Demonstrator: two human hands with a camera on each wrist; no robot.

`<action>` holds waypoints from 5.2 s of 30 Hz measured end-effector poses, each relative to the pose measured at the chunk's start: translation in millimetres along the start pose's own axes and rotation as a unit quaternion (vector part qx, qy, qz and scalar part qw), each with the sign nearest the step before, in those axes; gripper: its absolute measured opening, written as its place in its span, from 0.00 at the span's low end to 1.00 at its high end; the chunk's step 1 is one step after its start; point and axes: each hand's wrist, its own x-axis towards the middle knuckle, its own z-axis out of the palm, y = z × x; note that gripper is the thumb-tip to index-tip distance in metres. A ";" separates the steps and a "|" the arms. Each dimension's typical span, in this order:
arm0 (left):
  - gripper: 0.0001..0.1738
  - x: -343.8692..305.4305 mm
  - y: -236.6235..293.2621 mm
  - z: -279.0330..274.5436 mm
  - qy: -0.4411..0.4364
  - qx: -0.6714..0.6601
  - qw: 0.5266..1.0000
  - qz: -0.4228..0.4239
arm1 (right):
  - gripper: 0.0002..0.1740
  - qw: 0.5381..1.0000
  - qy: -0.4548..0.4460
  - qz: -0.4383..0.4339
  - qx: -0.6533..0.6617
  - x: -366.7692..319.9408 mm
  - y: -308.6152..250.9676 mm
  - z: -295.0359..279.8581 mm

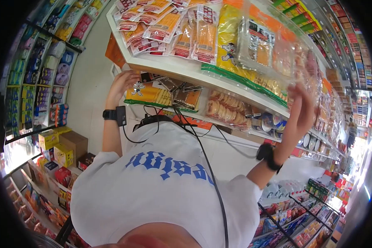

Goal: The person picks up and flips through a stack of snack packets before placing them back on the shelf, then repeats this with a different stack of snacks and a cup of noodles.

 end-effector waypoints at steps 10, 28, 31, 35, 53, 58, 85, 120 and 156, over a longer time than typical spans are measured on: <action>0.20 109.3 -82.1 11.9 0.086 0.284 0.952 0.074 | 0.10 0.967 -0.107 0.211 0.090 -159.4 4.8 -2.3; 0.10 194.3 -164.6 -10.6 0.122 0.309 0.932 0.141 | 0.10 0.965 -0.157 0.200 0.072 -149.0 17.1 34.7; 0.23 200.8 -173.9 -12.6 0.133 0.229 0.950 0.165 | 0.10 0.960 -0.185 0.195 0.076 -137.2 13.9 43.9; 0.38 216.3 -191.8 -10.3 0.141 0.286 0.923 0.214 | 0.10 0.967 -0.194 0.152 0.071 -131.0 14.7 48.9; 0.28 29.9 -20.5 31.5 0.041 0.121 0.991 0.037 | 0.11 0.952 -0.202 0.208 0.095 -153.2 20.2 52.3; 0.27 7.4 -13.4 17.6 0.099 0.086 0.991 0.001 | 0.12 0.922 -0.290 0.178 0.183 -126.6 29.0 93.6; 0.32 -25.7 -27.1 -2.3 0.055 0.116 0.986 -0.103 | 0.28 0.749 -0.651 -0.043 0.116 -152.1 99.3 337.6; 0.23 -102.8 117.9 99.5 -0.160 0.238 0.948 0.140 | 0.21 0.908 -0.378 0.009 0.184 -109.9 9.3 183.3; 0.29 -102.5 103.5 181.7 -0.095 0.021 0.980 0.172 | 0.19 0.908 -0.063 0.206 0.360 -102.7 -31.7 173.9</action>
